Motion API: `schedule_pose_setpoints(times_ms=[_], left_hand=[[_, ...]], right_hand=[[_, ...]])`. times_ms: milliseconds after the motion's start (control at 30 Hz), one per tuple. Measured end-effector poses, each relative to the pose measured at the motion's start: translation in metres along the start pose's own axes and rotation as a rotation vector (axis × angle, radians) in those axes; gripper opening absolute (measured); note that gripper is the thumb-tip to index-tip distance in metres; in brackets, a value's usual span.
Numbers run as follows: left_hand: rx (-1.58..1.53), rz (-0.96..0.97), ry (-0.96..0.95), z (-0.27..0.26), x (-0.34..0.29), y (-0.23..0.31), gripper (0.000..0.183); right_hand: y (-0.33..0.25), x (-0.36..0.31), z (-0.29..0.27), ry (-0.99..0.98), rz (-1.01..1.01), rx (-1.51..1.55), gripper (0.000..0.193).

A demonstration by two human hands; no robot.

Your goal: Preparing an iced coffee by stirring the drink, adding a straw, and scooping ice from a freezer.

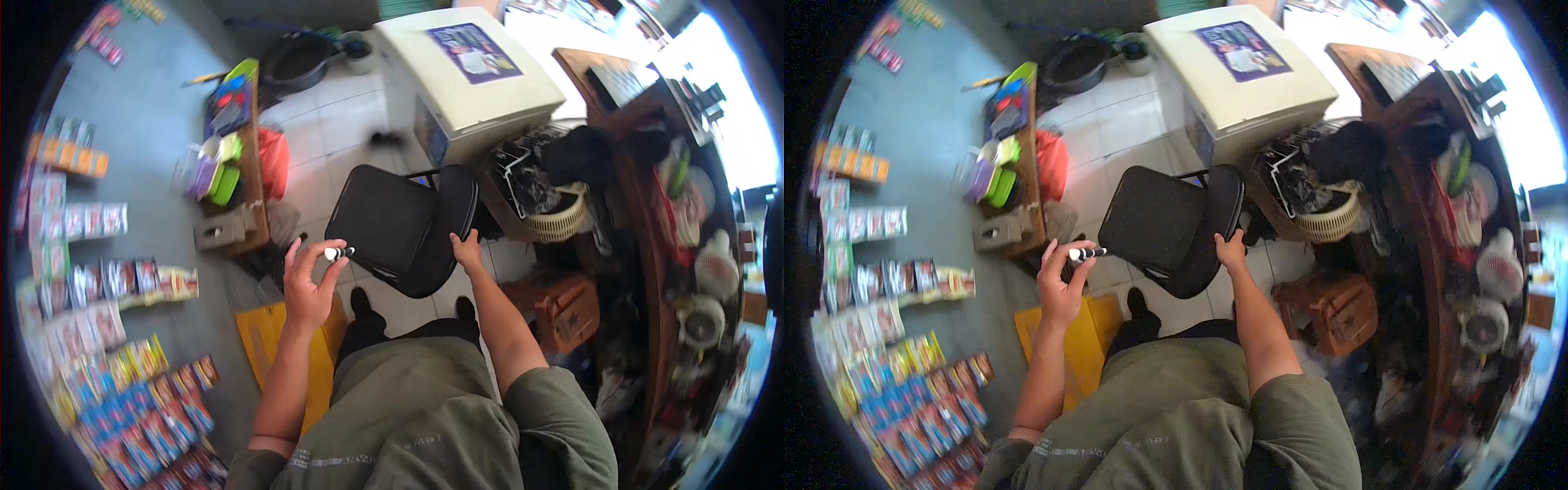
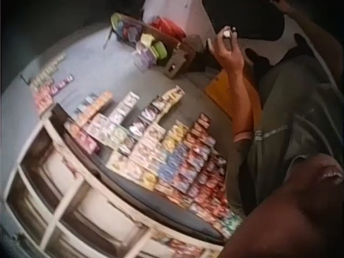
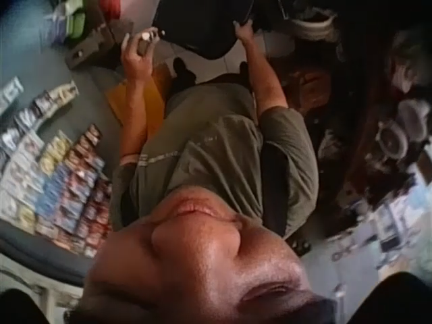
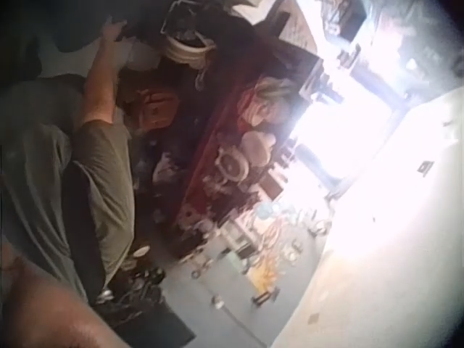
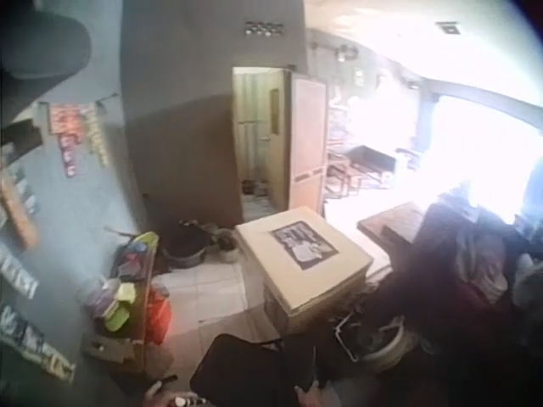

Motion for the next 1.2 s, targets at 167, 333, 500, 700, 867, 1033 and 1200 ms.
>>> schedule_pose_setpoints(times_ms=[167, 333, 500, 700, 867, 1033, 1200], left_hand=[[-0.015, 0.181, -0.275, -0.006, 0.043, -0.020, 0.017], [-0.088, 0.295, -0.459, 0.013, 0.061, -0.017, 0.017], [-0.210, 0.388, -0.661, 0.049, 0.060, 0.007, 0.017], [-0.238, 0.536, -0.881, 0.087, 0.045, 0.066, 0.018], [-0.266, 0.570, -0.893, 0.116, 0.027, 0.101, 0.018], [-0.278, 0.511, -0.916, 0.143, 0.009, 0.125, 0.018], [-0.252, 0.546, -0.923, 0.161, -0.004, 0.147, 0.018]], right_hand=[[0.035, -0.046, -0.013, 0.192, 0.114, 0.052, 0.062], [0.096, -0.113, -0.024, 0.324, 0.200, 0.193, 0.058], [0.165, -0.163, -0.029, 0.549, 0.332, 0.330, 0.051], [0.213, -0.232, -0.025, 0.598, 0.383, 0.366, 0.048], [0.242, -0.264, -0.039, 0.662, 0.371, 0.357, 0.044], [0.283, -0.310, -0.058, 0.731, 0.412, 0.419, 0.042], [0.338, -0.349, -0.055, 0.850, 0.489, 0.585, 0.045]])
Point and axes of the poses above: each hand's wrist, its own x-axis towards the middle knuckle, its own z-axis out of the palm, y = z × x, the point moved 10 cm from there along x, towards the middle knuckle, and after that the axes turned 6 degrees about -y, right-handed, at the moved point
